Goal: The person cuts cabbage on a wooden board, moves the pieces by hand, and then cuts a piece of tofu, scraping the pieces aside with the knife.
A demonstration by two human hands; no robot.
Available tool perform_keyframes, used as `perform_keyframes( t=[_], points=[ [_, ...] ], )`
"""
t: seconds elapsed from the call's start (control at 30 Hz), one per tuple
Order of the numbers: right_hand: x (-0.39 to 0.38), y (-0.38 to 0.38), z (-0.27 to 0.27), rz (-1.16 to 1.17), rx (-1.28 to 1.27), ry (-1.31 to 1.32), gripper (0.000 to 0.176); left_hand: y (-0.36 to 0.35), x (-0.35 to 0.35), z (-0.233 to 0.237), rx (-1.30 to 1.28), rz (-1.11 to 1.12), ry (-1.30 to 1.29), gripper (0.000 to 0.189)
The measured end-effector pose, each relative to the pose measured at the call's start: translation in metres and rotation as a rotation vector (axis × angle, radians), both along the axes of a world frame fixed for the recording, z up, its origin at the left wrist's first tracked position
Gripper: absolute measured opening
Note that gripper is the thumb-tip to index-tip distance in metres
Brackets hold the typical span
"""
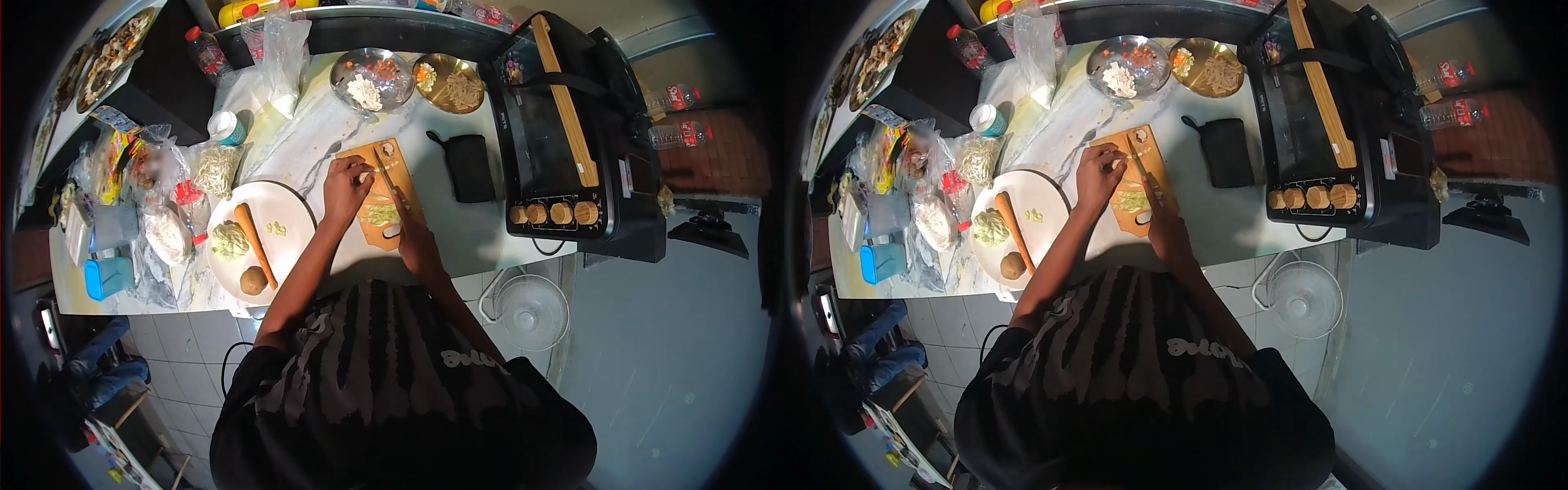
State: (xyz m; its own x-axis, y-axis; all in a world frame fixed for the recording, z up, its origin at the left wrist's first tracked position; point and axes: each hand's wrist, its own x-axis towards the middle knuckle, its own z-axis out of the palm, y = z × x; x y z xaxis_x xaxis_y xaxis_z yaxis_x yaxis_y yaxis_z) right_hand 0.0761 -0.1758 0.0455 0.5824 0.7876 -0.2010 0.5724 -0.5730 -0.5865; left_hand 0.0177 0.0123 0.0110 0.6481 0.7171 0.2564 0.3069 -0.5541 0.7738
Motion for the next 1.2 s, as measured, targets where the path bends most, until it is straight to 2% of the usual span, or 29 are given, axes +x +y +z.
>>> perform_keyframes(
  t=[0.17,0.4,0.57,0.67,0.8,0.87,0.97,1.2],
  points=[
    [-0.003,0.004,0.012,0.001,-0.044,0.027,0.073,-0.001,0.000,-0.003,0.066,0.016,-0.026,0.011],
    [-0.004,0.003,-0.002,0.016,-0.038,-0.035,0.076,-0.001,0.002,0.000,0.018,0.027,-0.019,0.010],
    [-0.006,0.008,0.009,-0.004,-0.172,0.002,0.087,0.000,0.002,0.002,-0.004,0.024,-0.007,0.010],
    [-0.009,0.008,0.002,-0.039,-0.151,-0.005,0.091,0.003,0.002,0.002,0.029,-0.009,0.023,0.010],
    [-0.003,0.006,0.012,-0.008,-0.200,-0.033,0.089,0.001,0.003,0.007,0.012,-0.008,0.025,0.009],
    [-0.001,0.000,0.002,-0.040,0.054,-0.110,0.086,0.001,0.002,0.006,0.023,-0.002,0.018,0.010],
    [0.002,0.002,0.010,-0.042,-0.065,-0.016,0.084,-0.001,0.002,0.002,-0.046,0.017,-0.002,0.012],
    [0.000,0.003,0.013,-0.049,-0.050,0.014,0.079,-0.002,0.000,0.007,0.050,-0.002,-0.006,0.020]
  ],
)
